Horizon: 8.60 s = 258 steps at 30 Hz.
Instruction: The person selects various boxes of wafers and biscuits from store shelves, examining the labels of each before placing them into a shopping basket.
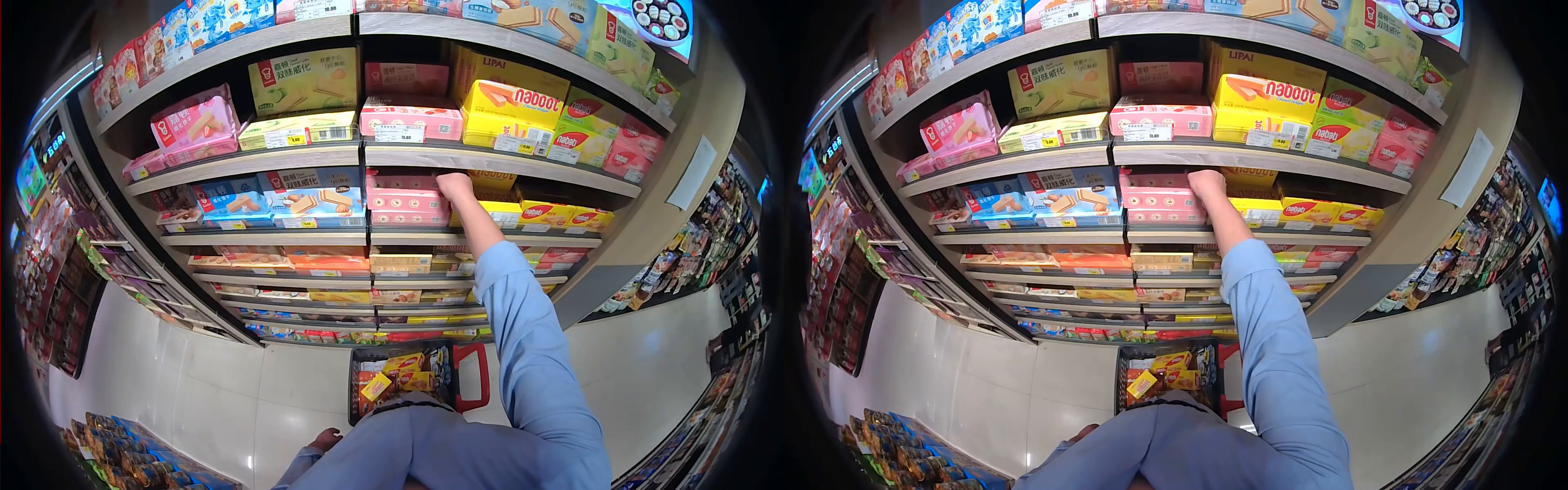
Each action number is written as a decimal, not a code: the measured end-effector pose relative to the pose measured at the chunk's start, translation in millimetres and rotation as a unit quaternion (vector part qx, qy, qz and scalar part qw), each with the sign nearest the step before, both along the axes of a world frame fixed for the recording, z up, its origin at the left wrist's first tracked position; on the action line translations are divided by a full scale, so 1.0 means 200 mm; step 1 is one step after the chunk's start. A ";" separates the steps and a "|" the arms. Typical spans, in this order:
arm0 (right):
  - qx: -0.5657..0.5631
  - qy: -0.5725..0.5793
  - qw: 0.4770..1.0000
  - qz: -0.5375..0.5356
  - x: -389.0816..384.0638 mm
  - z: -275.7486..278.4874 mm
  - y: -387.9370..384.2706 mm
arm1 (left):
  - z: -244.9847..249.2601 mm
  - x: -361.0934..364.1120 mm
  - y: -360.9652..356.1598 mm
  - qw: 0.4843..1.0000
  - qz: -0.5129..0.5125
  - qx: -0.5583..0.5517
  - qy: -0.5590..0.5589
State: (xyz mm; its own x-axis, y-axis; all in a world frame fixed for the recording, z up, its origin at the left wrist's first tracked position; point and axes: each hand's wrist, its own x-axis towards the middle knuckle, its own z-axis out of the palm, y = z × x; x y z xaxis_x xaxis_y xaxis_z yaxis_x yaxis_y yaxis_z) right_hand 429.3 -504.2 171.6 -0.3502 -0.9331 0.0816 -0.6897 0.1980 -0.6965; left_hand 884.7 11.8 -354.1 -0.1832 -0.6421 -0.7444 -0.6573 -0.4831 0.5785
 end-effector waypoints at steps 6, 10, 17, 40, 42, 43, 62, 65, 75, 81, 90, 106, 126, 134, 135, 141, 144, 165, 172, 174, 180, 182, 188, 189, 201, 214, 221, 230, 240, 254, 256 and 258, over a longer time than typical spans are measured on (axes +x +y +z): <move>-0.073 -0.199 0.977 0.027 -0.03 -0.12 -0.18 | -0.02 0.01 -0.04 0.999 0.014 -0.040 0.002; -0.052 -0.317 0.947 0.000 0.00 -0.05 -0.13 | 0.05 -0.01 -0.07 0.999 -0.012 -0.045 -0.008; -0.202 -0.240 0.949 -0.022 0.13 0.01 0.06 | 0.21 -0.08 -0.03 0.993 0.098 0.042 0.058; -0.025 -0.550 0.835 0.002 0.11 0.08 0.17 | 0.29 -0.09 0.00 0.986 0.112 0.081 0.098; -0.045 -0.539 0.841 -0.002 0.13 0.09 0.17 | 0.18 -0.08 0.02 0.991 0.092 0.053 0.082; -0.066 -0.541 0.838 0.005 0.13 0.07 0.15 | 0.16 -0.07 0.03 0.995 0.070 0.025 0.067; -0.050 -0.670 0.728 0.137 -0.26 -0.35 1.84 | 1.84 -0.97 -0.80 0.783 0.226 -0.098 0.571; -0.098 -0.614 0.768 0.154 -0.29 -0.42 2.01 | 2.06 -1.19 -0.79 0.739 0.194 -0.127 0.633; -0.113 -0.585 0.769 0.230 -0.76 -0.57 2.23 | 1.98 -1.60 -0.65 0.806 0.213 -0.121 0.539; 0.052 -0.654 0.741 0.143 -0.90 -0.68 2.24 | 2.23 -1.71 -0.75 0.880 0.055 -0.130 0.454; 0.010 -0.785 0.607 0.127 -0.73 -0.71 2.26 | 2.10 -2.06 -0.57 0.819 0.157 -0.188 0.519; -0.019 -0.552 0.781 0.291 -0.79 -0.59 2.20 | 2.14 -1.94 -0.58 0.785 0.187 -0.195 0.557; -0.143 -0.591 0.763 0.221 -0.54 -0.50 2.08 | 2.25 -1.84 -0.49 0.751 -0.196 -0.625 0.077; -0.092 -0.711 0.662 0.218 -0.60 -0.48 2.10 | 2.16 -1.72 -0.53 0.835 0.111 -0.287 0.457; -0.061 -0.697 0.676 0.231 -0.61 -0.47 2.10 | 2.18 -1.71 -0.51 0.830 0.102 -0.225 0.500; 0.061 -0.674 0.679 0.283 -0.70 -0.40 2.08 | 2.16 -1.75 -0.45 0.796 0.183 -0.069 0.572; 0.049 -0.771 0.593 0.225 -0.72 -0.41 2.09 | 2.12 -1.84 -0.40 0.675 0.273 0.005 0.685; 0.037 -0.643 0.742 0.188 -0.73 -0.61 2.15 | 1.95 -1.83 -0.21 0.704 0.353 -0.062 0.613; 0.160 -0.660 0.699 0.225 -0.56 -0.63 2.21 | 1.91 -1.56 -0.14 0.686 0.347 -0.088 0.633; 0.186 -0.724 0.619 0.240 -0.48 -0.60 2.24 | 1.92 -1.45 -0.12 0.673 0.349 -0.110 0.643; 0.260 -0.656 0.643 0.298 -0.13 -0.75 2.32 | 1.85 -1.02 -0.03 0.648 0.327 -0.107 0.680; 0.321 -0.747 0.549 0.194 0.01 -0.77 2.37 | 1.82 -0.90 -0.01 0.634 0.331 -0.099 0.692; 0.171 -0.406 0.839 0.320 0.22 -0.78 2.47 | 1.89 -0.68 -0.02 0.674 0.258 -0.112 0.683; 0.155 -0.402 0.847 0.312 0.26 -0.76 2.49 | 1.89 -0.64 -0.02 0.649 0.279 -0.062 0.705; 0.095 -0.647 0.752 0.079 0.44 -0.90 2.50 | 1.61 -0.45 -0.02 0.751 0.304 0.044 0.584; 0.225 -0.219 0.949 0.006 0.21 -2.05 2.27 | 0.20 -0.31 0.45 0.984 -0.107 0.141 0.022; 0.357 -0.125 0.925 0.031 0.18 -2.51 2.15 | 0.16 -0.35 0.65 0.974 -0.007 0.216 0.075; 0.311 -0.213 0.926 0.018 0.30 -2.79 2.04 | 0.36 -0.36 0.71 0.913 0.213 0.346 0.035; 0.356 -0.169 0.919 0.005 0.37 -2.84 2.01 | 0.34 -0.38 0.77 0.899 0.271 0.343 0.025; 0.454 -0.109 0.865 0.182 0.04 -2.85 2.23 | 0.08 -0.36 0.63 0.893 0.148 0.420 0.059; 0.458 -0.090 0.864 0.189 -0.02 -2.93 2.30 | 0.08 -0.34 0.62 0.921 0.082 0.377 0.047; 0.445 -0.052 0.868 0.214 -0.04 -2.92 2.33 | 0.09 -0.32 0.66 0.938 0.104 0.332 0.013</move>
State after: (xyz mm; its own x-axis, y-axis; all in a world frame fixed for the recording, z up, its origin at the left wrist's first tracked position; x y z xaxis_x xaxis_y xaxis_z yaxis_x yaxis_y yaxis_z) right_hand 420.9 -37.9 -411.6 0.0809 -0.6571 -0.7495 -0.7751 0.4312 -0.4617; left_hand 820.1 143.3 -336.0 -0.1297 -0.0632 -0.9895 -0.4991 -0.8582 0.1202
